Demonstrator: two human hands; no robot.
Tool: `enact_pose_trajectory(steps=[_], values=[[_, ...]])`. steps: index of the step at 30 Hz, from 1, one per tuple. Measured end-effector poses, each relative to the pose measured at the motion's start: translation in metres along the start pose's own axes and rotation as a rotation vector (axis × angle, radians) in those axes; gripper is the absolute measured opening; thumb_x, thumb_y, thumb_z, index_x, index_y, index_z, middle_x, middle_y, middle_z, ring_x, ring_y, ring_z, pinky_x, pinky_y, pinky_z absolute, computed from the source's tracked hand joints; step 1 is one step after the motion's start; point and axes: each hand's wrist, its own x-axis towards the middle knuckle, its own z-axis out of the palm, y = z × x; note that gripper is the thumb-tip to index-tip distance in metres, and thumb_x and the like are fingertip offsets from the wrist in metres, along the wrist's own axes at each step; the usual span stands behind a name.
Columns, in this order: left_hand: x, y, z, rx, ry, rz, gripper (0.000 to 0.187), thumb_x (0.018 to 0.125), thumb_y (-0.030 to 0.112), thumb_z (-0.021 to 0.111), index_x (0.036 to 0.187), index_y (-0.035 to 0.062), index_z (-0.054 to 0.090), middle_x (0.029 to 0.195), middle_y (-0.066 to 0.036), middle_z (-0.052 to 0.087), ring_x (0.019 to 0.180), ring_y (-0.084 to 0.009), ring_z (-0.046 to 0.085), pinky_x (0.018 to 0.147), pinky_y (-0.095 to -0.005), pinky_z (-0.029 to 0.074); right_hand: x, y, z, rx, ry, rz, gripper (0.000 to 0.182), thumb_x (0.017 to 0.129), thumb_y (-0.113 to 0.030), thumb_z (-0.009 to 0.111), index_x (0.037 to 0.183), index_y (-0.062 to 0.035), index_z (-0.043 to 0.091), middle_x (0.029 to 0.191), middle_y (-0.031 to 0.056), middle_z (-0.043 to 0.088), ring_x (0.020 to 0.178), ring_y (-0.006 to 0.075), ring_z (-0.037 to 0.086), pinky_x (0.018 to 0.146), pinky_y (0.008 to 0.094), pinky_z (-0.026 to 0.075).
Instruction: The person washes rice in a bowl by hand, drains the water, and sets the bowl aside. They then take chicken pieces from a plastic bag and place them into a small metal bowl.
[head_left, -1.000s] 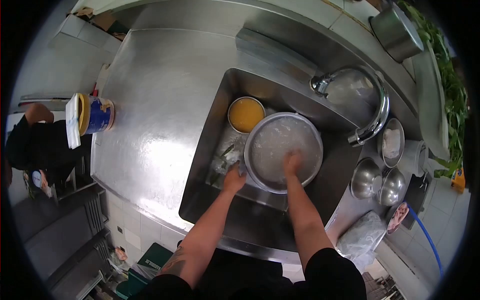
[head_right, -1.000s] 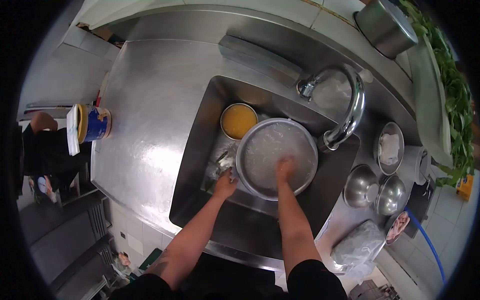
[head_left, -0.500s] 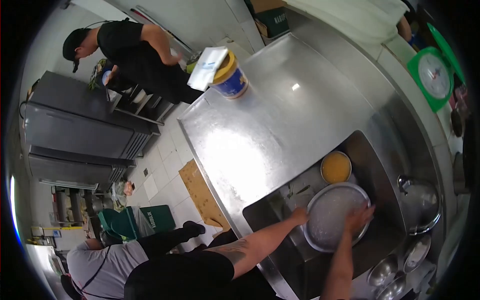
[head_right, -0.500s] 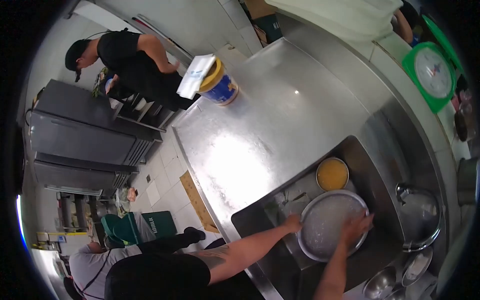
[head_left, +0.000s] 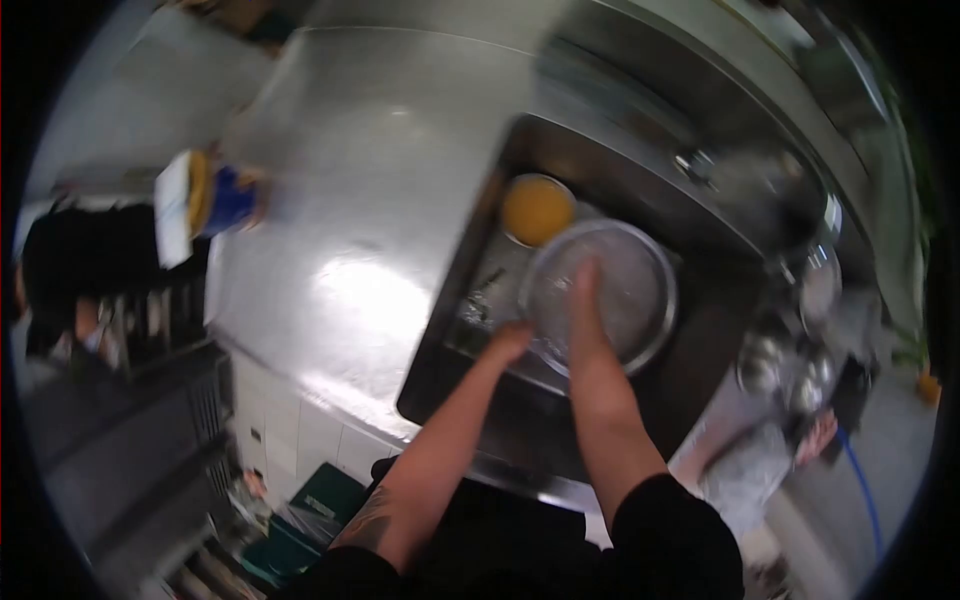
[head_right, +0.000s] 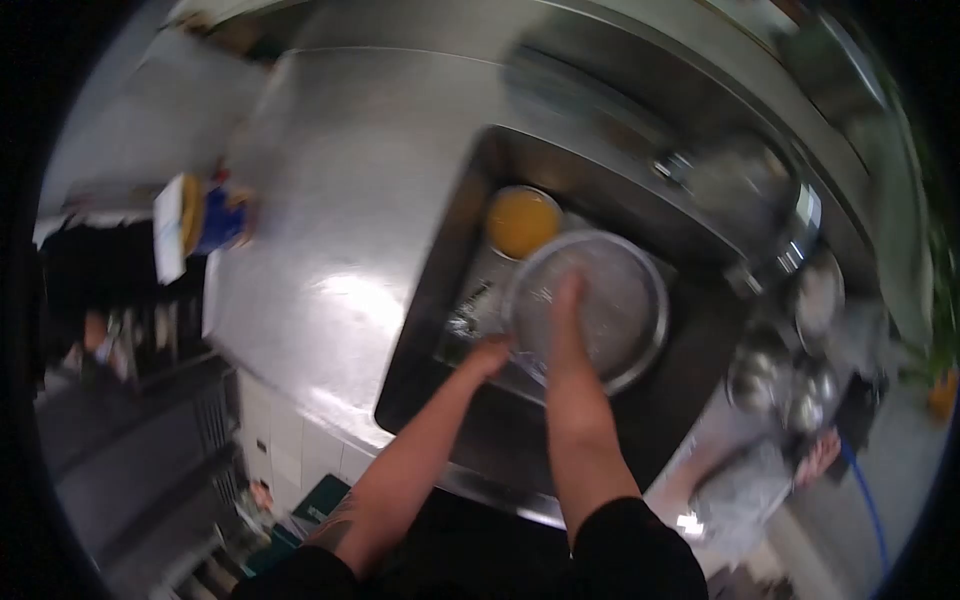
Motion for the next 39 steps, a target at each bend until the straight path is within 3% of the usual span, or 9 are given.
enact_pose_trajectory(steps=[3, 11, 13, 17, 19, 24, 30, 33, 39], values=[[0.006, -0.003, 0.010, -0.518, -0.005, -0.232, 0.051, 0.103, 0.051, 0.043, 0.126, 0.0088, 0.059, 0.108, -0.012, 0.063, 0.092, -0.0290, 0.062, 0.078, -0.0506, 0.056, -0.160, -0.071, 0.087, -0.120, -0.226, 0.171, 0.082, 0.103, -0.062, 0.026, 0.160, -0.0052, 0.009, 0.168, 0.0104, 0.004, 0.155, 0.0262, 0.003, 0.124, 0.0388, 0.004], [0.043, -0.033, 0.042, -0.012, 0.351, 0.030, 0.033, 0.097, 0.029, 0.058, 0.091, -0.0026, 0.065, 0.088, -0.020, 0.071, 0.091, -0.0251, 0.072, 0.081, -0.0446, 0.054, -0.291, -0.097, -0.043, -1.485, -0.674, -0.306, 0.053, 0.105, -0.042, 0.035, 0.148, -0.0140, 0.044, 0.143, 0.0200, 0.052, 0.128, 0.0425, 0.051, 0.108, 0.0497, 0.040], [0.034, -0.025, 0.036, 0.116, 0.360, 0.051, 0.028, 0.095, 0.027, 0.058, 0.099, 0.0008, 0.066, 0.099, -0.028, 0.069, 0.100, -0.0480, 0.063, 0.086, -0.0529, 0.049, -0.300, -0.185, -0.050, -1.968, -0.842, -0.081, 0.050, 0.104, -0.041, 0.038, 0.147, -0.0171, 0.047, 0.144, 0.0168, 0.052, 0.129, 0.0393, 0.052, 0.107, 0.0497, 0.042], [0.015, 0.009, 0.025, 0.218, 0.429, 0.141, 0.025, 0.095, 0.025, 0.059, 0.098, 0.0007, 0.065, 0.095, -0.027, 0.069, 0.096, -0.0482, 0.064, 0.084, -0.0538, 0.050, -0.172, -0.252, -0.091, -2.738, -0.748, -0.116, 0.073, 0.092, -0.058, 0.048, 0.154, -0.0208, 0.039, 0.160, 0.0051, 0.036, 0.152, 0.0300, 0.019, 0.125, 0.0472, 0.008], [0.026, 0.001, 0.024, 0.264, 0.430, 0.210, 0.023, 0.095, 0.024, 0.059, 0.098, 0.0019, 0.065, 0.092, -0.026, 0.069, 0.091, -0.0480, 0.065, 0.081, -0.0539, 0.051, -0.117, -0.274, -0.052, -3.129, -0.679, -0.882, 0.070, 0.097, -0.045, 0.044, 0.159, -0.0166, 0.026, 0.167, 0.0014, 0.019, 0.155, 0.0249, 0.009, 0.125, 0.0491, -0.002], [0.025, 0.018, 0.005, 0.134, 0.544, 0.297, 0.031, 0.095, 0.033, 0.062, 0.099, 0.0021, 0.066, 0.090, -0.026, 0.069, 0.090, -0.0452, 0.067, 0.081, -0.0510, 0.052, -0.072, -0.257, -0.030, -3.095, -0.740, -1.273, 0.065, 0.099, -0.027, 0.040, 0.160, -0.0142, 0.021, 0.169, 0.0054, 0.009, 0.155, 0.0229, 0.006, 0.125, 0.0516, -0.005], [0.045, -0.076, 0.067, 0.070, -0.011, 0.042, 0.057, 0.098, 0.056, 0.051, 0.109, 0.0020, 0.067, 0.095, -0.024, 0.070, 0.092, -0.0402, 0.068, 0.085, -0.0476, 0.051, -0.208, -0.209, -0.079, -2.571, -0.453, -0.184, 0.066, 0.095, -0.042, 0.044, 0.155, -0.0155, 0.038, 0.160, 0.0121, 0.034, 0.151, 0.0347, 0.022, 0.123, 0.0568, 0.004], [-0.020, -0.004, 0.071, -0.467, -0.121, -0.389, 0.058, 0.099, 0.055, 0.050, 0.110, 0.0009, 0.067, 0.103, -0.025, 0.069, 0.094, -0.0419, 0.068, 0.086, -0.0473, 0.051, -0.231, -0.129, -0.065, -2.216, -0.404, -0.049, 0.062, 0.095, -0.044, 0.044, 0.149, -0.0142, 0.047, 0.154, 0.0159, 0.043, 0.147, 0.0389, 0.029, 0.120, 0.0571, 0.016], [0.034, 0.016, 0.031, 0.126, 0.422, 0.116, 0.042, 0.099, 0.037, 0.053, 0.103, -0.0016, 0.070, 0.097, -0.026, 0.070, 0.094, -0.0384, 0.070, 0.083, -0.0493, 0.052, -0.239, -0.076, -0.049, -1.510, -0.833, -0.098, 0.057, 0.101, -0.038, 0.036, 0.153, -0.0142, 0.038, 0.152, 0.0207, 0.043, 0.140, 0.0380, 0.041, 0.116, 0.0492, 0.031]])
